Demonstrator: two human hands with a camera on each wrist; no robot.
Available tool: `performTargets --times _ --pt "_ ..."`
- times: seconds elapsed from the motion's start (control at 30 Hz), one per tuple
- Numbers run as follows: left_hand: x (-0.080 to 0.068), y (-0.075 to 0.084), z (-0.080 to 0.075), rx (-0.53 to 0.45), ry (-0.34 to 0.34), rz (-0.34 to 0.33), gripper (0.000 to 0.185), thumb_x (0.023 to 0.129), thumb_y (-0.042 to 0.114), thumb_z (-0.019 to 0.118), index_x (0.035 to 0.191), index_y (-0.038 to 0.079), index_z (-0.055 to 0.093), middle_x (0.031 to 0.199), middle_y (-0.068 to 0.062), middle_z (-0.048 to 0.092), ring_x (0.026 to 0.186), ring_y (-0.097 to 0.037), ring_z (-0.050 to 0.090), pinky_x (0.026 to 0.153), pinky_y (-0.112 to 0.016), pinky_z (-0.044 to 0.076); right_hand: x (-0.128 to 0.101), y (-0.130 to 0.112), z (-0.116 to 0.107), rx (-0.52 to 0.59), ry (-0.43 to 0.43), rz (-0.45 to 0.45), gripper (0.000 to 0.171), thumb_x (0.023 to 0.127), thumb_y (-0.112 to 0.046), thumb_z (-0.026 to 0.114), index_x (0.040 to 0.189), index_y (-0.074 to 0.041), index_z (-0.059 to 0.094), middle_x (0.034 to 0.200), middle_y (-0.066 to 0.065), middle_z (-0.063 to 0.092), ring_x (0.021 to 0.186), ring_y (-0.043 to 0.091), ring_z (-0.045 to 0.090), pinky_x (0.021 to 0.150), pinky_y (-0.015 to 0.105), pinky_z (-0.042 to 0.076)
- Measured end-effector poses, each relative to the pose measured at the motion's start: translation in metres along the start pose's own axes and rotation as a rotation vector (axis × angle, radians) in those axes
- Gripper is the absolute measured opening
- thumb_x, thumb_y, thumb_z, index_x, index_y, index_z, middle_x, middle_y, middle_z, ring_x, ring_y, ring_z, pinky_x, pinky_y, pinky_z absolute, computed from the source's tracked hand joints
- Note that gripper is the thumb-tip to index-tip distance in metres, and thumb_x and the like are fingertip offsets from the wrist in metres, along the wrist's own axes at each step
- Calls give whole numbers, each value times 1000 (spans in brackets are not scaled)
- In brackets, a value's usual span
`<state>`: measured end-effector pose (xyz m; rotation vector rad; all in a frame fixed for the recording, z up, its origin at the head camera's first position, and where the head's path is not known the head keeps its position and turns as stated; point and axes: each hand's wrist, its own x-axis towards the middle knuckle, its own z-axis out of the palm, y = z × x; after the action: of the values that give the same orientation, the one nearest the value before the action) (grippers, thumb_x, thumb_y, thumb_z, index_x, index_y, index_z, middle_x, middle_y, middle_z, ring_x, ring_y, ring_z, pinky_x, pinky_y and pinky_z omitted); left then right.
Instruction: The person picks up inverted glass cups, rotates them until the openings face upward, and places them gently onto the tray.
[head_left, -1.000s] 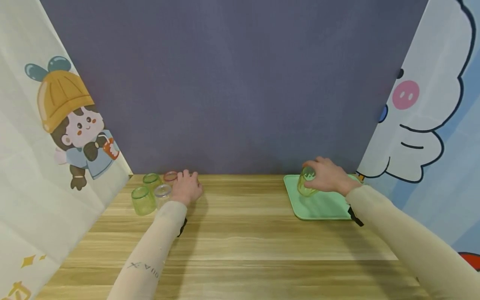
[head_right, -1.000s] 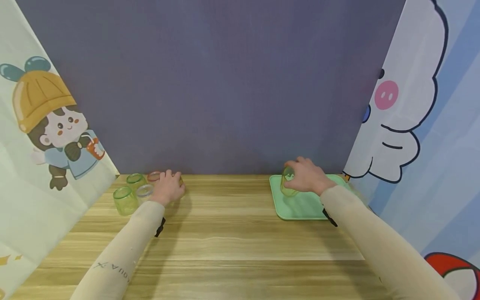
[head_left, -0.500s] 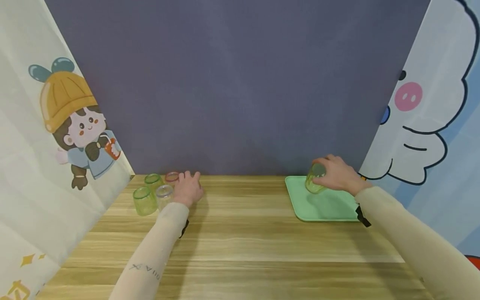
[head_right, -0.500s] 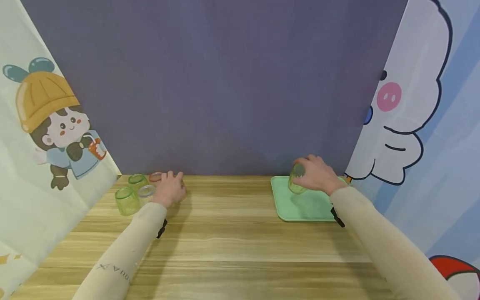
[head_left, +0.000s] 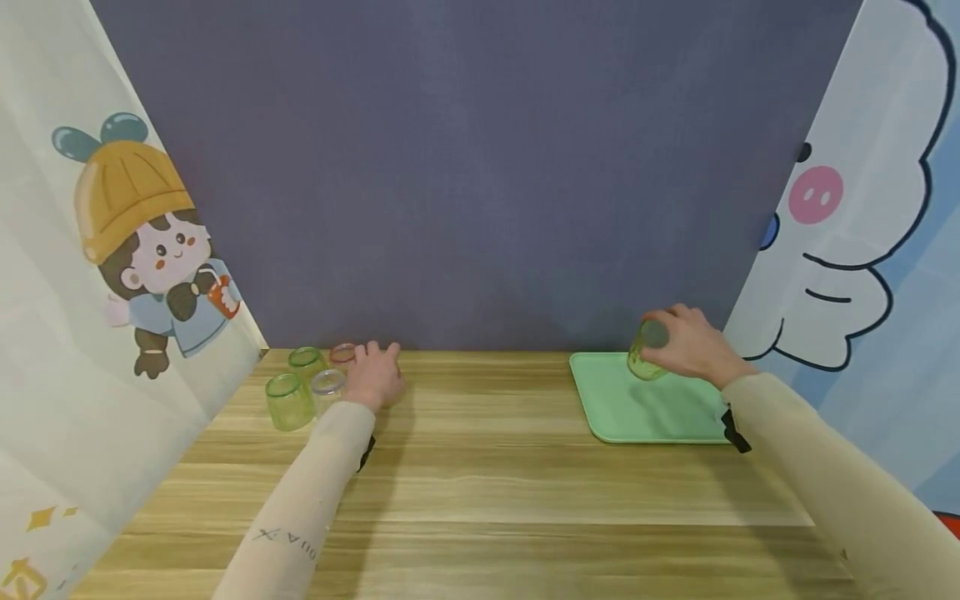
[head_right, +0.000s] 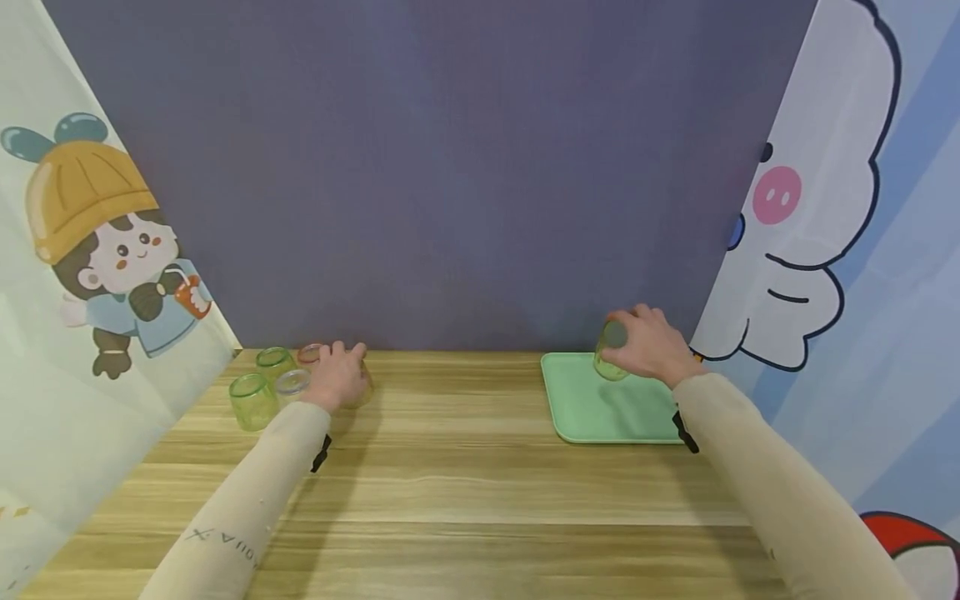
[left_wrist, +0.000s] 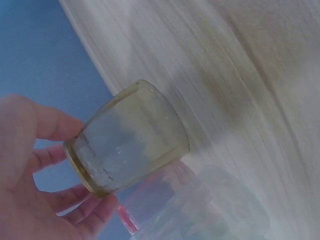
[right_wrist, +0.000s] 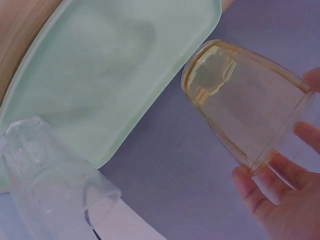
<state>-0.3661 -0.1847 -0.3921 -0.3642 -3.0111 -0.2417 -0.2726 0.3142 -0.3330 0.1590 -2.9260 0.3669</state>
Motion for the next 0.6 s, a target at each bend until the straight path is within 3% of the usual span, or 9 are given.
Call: performTargets --times 0.3,0.6 --pt "-2 1 -3 -65 -39 -3 53 102 17 46 154 6 39 145 -36 33 126 -56 38 101 -64 39 0 21 -1 23 27 49 68 93 -42 66 144 -2 49 141 39 36 128 61 30 92 76 35" --pt "6 9 -2 -57 -24 -10 46 101 17 48 146 6 47 141 -36 37 126 -55 39 104 -64 37 26 53 2 2 7 49 73 93 -44 64 147 2 45 140 41 35 123 61 33 87 74 40"
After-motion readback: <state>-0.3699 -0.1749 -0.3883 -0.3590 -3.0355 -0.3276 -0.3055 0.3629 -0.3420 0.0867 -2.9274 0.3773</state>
